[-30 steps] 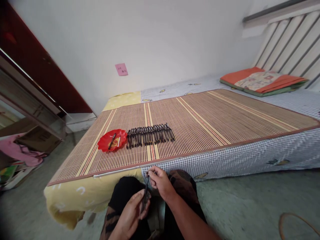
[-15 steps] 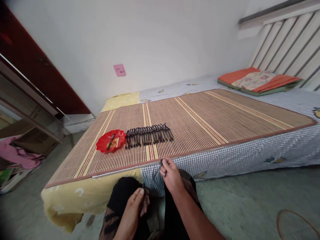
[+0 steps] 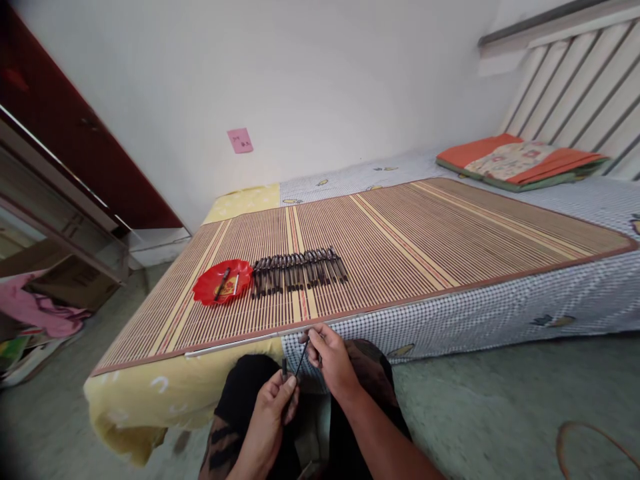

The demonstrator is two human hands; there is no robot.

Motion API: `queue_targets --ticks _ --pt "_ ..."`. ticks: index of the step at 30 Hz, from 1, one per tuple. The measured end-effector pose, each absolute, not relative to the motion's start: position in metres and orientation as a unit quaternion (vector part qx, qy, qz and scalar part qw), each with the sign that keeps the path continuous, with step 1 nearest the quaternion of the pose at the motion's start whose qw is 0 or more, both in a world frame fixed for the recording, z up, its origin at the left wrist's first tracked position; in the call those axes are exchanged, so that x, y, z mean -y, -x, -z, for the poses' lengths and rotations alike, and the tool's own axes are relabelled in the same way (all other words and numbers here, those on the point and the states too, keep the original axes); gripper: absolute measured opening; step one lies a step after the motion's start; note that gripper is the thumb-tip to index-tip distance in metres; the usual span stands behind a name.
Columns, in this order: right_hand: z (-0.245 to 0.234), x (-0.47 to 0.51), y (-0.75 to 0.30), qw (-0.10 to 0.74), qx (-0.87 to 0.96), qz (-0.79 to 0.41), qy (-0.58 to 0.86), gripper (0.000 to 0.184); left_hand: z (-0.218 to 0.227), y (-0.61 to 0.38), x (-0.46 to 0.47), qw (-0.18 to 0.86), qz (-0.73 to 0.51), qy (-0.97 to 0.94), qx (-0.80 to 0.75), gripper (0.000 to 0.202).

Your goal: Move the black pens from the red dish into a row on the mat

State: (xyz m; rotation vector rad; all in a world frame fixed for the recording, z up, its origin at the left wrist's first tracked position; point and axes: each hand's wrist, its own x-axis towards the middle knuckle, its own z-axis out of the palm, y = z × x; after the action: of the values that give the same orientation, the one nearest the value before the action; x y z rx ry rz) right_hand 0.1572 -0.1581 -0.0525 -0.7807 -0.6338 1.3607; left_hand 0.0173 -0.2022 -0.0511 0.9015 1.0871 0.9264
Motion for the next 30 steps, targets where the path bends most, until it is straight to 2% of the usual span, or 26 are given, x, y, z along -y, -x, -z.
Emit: queue_targets --ticks 4,9,12,17,21,24,28,30 --pt "0.046 0.163 -0.158 0.66 0.295 -0.547 0.422 0.03 0.041 -0.016 0.202 0.585 -0.435 -0.447 -0.517 0.044" --pt "0.035 0.175 -0.152 0.552 0.436 -0.489 0.516 0.018 0.047 -0.014 0.199 0.483 -0.444 -0.463 -0.597 0.046" --pt "0.024 0.18 -0.151 0.542 0.501 -0.42 0.528 0.01 0.048 -0.02 0.194 0.485 -0.43 -0.478 -0.593 0.055" --pt "-0.004 0.175 -0.17 0.531 0.53 -0.391 0.533 0.012 0.018 -0.042 0.183 0.474 -0.409 -0.594 -0.506 0.043" --pt "-0.032 0.144 -0.222 0.488 0.556 -0.393 0.546 0.017 0.005 -0.052 0.175 0.49 -0.407 -0.606 -0.476 0.039" --pt "-0.05 0.098 -0.278 0.472 0.579 -0.339 0.572 0.021 0.029 -0.049 0.168 0.489 -0.407 -0.591 -0.495 0.038" --pt "-0.057 0.028 -0.339 0.356 0.556 -0.298 0.689 0.025 0.078 -0.044 0.158 0.492 -0.39 -0.589 -0.509 0.042" --pt "-0.052 0.0 -0.354 0.325 0.542 -0.295 0.716 0.026 0.095 -0.046 0.154 0.513 -0.389 -0.574 -0.507 0.044"
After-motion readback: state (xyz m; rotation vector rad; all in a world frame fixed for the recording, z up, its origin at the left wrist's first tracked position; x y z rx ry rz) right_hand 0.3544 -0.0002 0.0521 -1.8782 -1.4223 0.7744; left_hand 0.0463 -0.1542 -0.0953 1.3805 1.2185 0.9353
